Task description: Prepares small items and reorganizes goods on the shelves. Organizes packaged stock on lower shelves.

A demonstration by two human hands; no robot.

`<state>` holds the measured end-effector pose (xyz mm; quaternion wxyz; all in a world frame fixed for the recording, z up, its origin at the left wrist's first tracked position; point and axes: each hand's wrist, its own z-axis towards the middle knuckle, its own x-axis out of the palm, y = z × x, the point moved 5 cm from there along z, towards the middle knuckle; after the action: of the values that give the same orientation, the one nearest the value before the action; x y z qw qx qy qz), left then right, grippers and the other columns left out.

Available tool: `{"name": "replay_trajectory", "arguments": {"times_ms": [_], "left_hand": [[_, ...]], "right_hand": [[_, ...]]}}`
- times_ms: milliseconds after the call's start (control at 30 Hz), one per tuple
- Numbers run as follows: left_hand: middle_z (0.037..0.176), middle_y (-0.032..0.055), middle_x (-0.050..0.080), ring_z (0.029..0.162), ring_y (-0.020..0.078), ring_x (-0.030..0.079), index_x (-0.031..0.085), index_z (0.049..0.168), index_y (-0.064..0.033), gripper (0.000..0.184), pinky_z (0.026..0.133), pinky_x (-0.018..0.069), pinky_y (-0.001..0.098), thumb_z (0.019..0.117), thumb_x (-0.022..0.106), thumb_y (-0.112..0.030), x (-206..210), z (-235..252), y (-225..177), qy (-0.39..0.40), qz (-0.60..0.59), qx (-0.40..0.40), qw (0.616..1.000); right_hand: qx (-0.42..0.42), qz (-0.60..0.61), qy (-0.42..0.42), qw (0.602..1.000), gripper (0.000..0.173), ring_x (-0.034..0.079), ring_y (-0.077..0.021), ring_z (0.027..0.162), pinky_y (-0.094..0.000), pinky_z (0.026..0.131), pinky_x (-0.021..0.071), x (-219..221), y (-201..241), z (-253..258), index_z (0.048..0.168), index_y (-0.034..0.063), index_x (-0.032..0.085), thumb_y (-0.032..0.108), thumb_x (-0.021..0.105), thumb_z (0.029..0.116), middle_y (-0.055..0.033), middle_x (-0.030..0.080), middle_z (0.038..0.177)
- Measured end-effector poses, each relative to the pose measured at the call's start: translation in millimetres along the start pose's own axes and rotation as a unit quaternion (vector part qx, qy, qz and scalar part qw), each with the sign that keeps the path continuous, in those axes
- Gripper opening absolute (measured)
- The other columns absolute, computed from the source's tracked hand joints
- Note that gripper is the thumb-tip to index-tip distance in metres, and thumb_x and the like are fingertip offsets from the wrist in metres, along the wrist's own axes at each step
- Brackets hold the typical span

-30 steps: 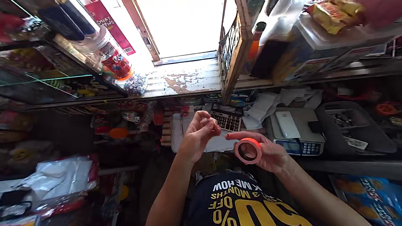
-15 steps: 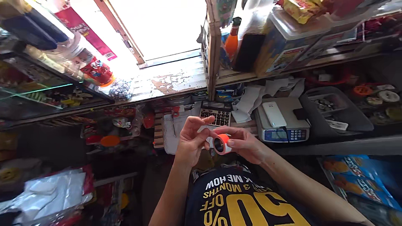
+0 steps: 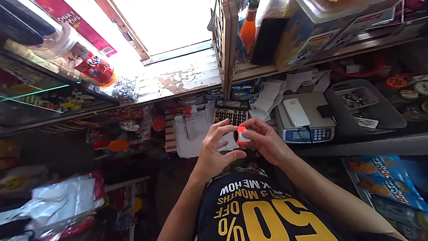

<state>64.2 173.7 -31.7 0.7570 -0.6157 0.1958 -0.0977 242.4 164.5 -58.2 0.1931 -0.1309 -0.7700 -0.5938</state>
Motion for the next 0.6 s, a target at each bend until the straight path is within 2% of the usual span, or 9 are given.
{"name": "replay_trajectory", "arguments": {"times_ms": [133, 233, 333, 400, 467, 533, 600], "left_hand": [[0.148, 0.0109, 0.052, 0.127, 0.0223, 0.061, 0.064, 0.128, -0.0094, 0.057, 0.088, 0.0637, 0.0398, 0.0792, 0.089, -0.023, 6.8, 8.8, 2.8, 0.026, 0.030, -0.009, 0.999], [0.144, 0.0082, 0.057, 0.115, 0.0202, 0.068, 0.059, 0.134, -0.0121, 0.063, 0.082, 0.0651, 0.0374, 0.0790, 0.089, -0.018, 6.4, 13.7, 10.1, 0.051, 0.006, -0.054, 0.997], [0.122, 0.0108, 0.066, 0.094, 0.0183, 0.074, 0.052, 0.132, -0.0051, 0.060, 0.074, 0.0651, 0.0324, 0.0833, 0.085, -0.013, 5.4, 12.8, 16.3, 0.071, -0.032, -0.088, 0.993], [0.107, 0.0088, 0.071, 0.081, 0.0161, 0.075, 0.049, 0.126, -0.0016, 0.046, 0.071, 0.0643, 0.0299, 0.0890, 0.077, -0.006, 3.7, 9.4, 22.5, 0.087, -0.053, -0.116, 0.988], [0.097, 0.0077, 0.074, 0.079, 0.0149, 0.074, 0.056, 0.116, 0.0028, 0.026, 0.073, 0.0636, 0.0301, 0.0937, 0.069, -0.001, 1.0, 3.5, 31.9, 0.113, -0.060, -0.110, 0.986], [0.090, 0.0059, 0.074, 0.078, 0.0109, 0.072, 0.068, 0.106, 0.0044, 0.014, 0.075, 0.0618, 0.0278, 0.0943, 0.068, -0.002, 0.0, -3.0, 40.8, 0.154, -0.068, -0.090, 0.982], [0.097, 0.0053, 0.074, 0.088, 0.0085, 0.070, 0.075, 0.102, 0.0028, 0.013, 0.081, 0.0599, 0.0256, 0.0957, 0.070, -0.007, 1.0, -6.3, 42.1, 0.192, -0.127, -0.012, 0.973]], "right_hand": [[-0.012, -0.024, 0.010, 1.000, 0.018, 0.072, -0.0184, 0.085, -0.0334, 0.078, 0.0639, 6.6, -2.0, 1.4, 0.110, 0.0080, 0.067, 0.005, 0.071, 0.0927, -0.0105, 0.070, 0.108], [-0.007, -0.023, 0.010, 1.000, 0.018, 0.073, -0.0187, 0.087, -0.0331, 0.077, 0.0639, 9.6, -0.2, 1.8, 0.111, 0.0073, 0.067, 0.005, 0.069, 0.0930, -0.0112, 0.070, 0.108], [-0.005, -0.009, -0.003, 1.000, 0.021, 0.073, -0.0187, 0.088, -0.0338, 0.077, 0.0642, 9.6, 0.3, 3.2, 0.113, 0.0085, 0.064, 0.003, 0.067, 0.0930, -0.0101, 0.070, 0.107], [0.000, 0.023, -0.003, 1.000, 0.025, 0.073, -0.0203, 0.090, -0.0367, 0.080, 0.0642, 7.0, 2.2, 6.1, 0.120, 0.0099, 0.062, 0.005, 0.063, 0.0953, -0.0107, 0.069, 0.106], [0.003, 0.061, -0.002, 0.998, 0.023, 0.073, -0.0182, 0.089, -0.0342, 0.080, 0.0636, 2.2, 7.9, 10.4, 0.121, 0.0114, 0.065, 0.012, 0.059, 0.0989, -0.0106, 0.071, 0.106], [0.009, 0.113, -0.006, 0.994, 0.022, 0.074, -0.0178, 0.090, -0.0316, 0.081, 0.0633, -3.9, 13.1, 15.0, 0.119, 0.0097, 0.068, 0.015, 0.058, 0.1004, -0.0127, 0.072, 0.109], [0.021, 0.170, -0.017, 0.985, 0.022, 0.074, -0.0203, 0.094, -0.0317, 0.082, 0.0636, -6.0, 14.6, 19.7, 0.121, 0.0074, 0.065, 0.016, 0.057, 0.1016, -0.0148, 0.071, 0.113]]}}
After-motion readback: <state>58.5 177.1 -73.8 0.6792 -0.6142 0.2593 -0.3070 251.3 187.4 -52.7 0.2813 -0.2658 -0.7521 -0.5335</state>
